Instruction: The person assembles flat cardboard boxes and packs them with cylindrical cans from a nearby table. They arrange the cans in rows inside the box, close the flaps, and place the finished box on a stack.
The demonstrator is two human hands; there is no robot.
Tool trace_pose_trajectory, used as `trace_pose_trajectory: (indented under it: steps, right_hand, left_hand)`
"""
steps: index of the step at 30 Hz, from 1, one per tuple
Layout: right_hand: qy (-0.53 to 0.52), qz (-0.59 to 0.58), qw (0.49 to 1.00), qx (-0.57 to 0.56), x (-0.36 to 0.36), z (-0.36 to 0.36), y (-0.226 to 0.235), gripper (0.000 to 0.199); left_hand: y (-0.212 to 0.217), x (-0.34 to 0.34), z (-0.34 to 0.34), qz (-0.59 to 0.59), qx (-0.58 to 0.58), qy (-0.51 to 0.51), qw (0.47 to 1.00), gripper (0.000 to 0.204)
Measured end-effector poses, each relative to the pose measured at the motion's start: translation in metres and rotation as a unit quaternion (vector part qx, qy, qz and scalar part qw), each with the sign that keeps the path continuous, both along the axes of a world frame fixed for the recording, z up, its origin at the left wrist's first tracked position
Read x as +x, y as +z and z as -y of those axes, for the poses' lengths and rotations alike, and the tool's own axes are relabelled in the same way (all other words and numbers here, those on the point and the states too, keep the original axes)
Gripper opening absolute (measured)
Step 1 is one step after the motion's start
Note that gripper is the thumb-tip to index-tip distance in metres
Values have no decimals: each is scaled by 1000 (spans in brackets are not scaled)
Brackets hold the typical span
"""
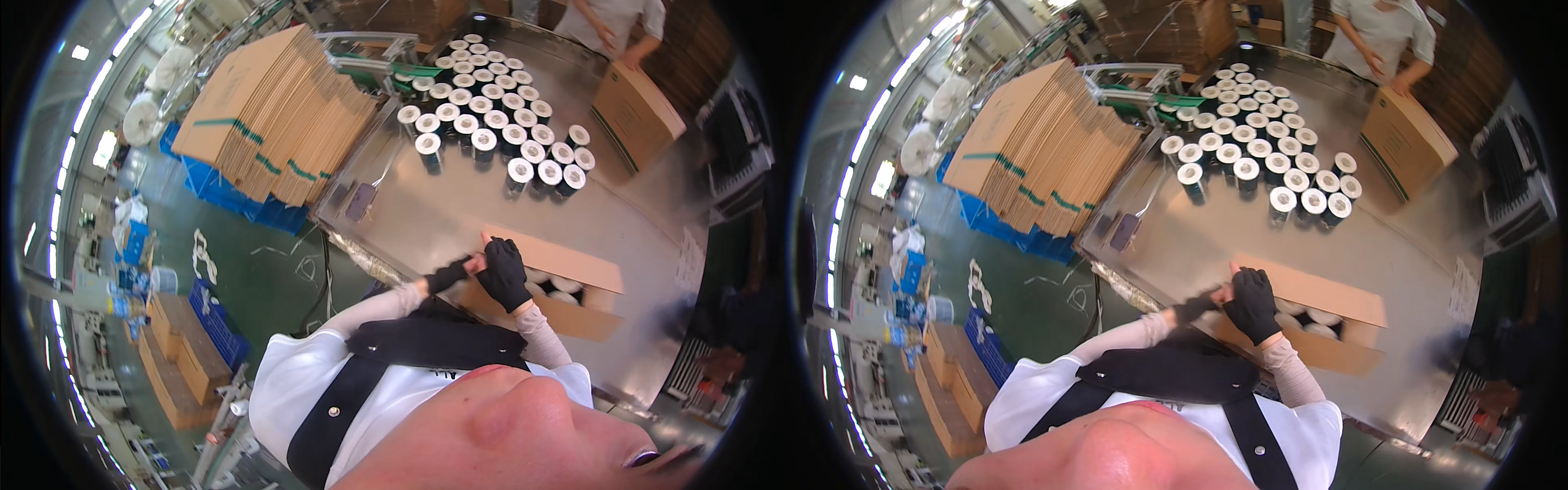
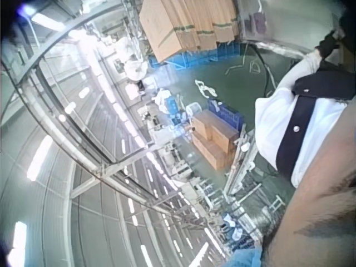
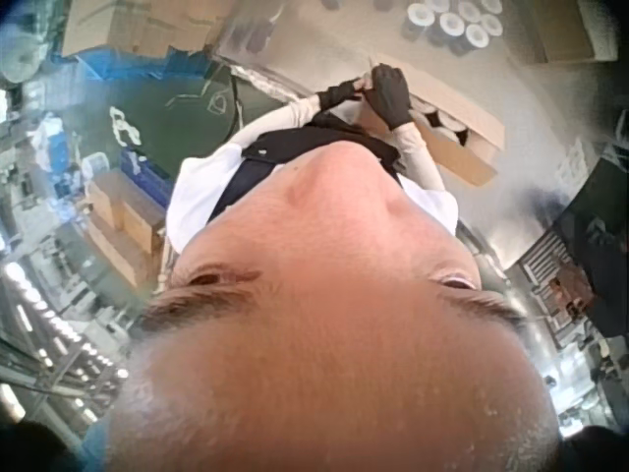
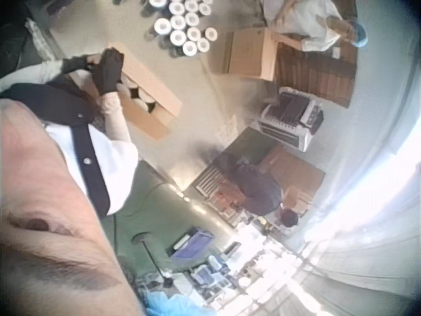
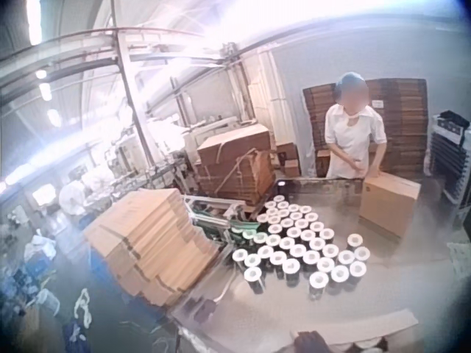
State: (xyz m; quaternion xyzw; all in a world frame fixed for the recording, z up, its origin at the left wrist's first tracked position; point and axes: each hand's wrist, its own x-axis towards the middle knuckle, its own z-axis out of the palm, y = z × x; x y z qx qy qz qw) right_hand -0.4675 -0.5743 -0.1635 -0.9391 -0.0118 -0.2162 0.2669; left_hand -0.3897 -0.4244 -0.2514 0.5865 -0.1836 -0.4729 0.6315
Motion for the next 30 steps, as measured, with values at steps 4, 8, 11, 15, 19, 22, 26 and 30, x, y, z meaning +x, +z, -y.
trace_pose_trajectory:
  steps: [4, 8, 11, 15, 19, 22, 26, 30]
  right_hand:
    - [35, -108, 990, 78, -13, 9, 6, 44]
    - [-132, -94, 979, -128, -88, 28, 11, 42]
    - [-202, -241, 949, -24, -135, 7, -46, 43]
    - [-340, -322, 880, 79, -187, -34, -112, 48]
    - [-142, -276, 948, 63, -80, -97, -42, 46]
    - [4, -189, 981, 30, 5, -109, -1, 37]
    - [33, -4, 999, -8, 83, -127, 33, 27]
    - [88, -34, 994, -47, 118, -156, 40, 29]
  left_hand:
    - [-36, -20, 7, -55, -181, -60, 980, 45]
    - [-46, 103, -27, 78, -219, 102, 967, 18]
    - [-16, 216, -195, 401, -11, 381, 833, 36]
    - [177, 307, -262, 722, 117, 529, 430, 73]
    - [254, 362, -367, 689, 421, 537, 244, 90]
    - [227, 415, -412, 644, 560, 409, 321, 88]
    - [176, 446, -440, 745, 501, 396, 192, 66]
    - [191, 447, -453, 807, 445, 321, 217, 36]
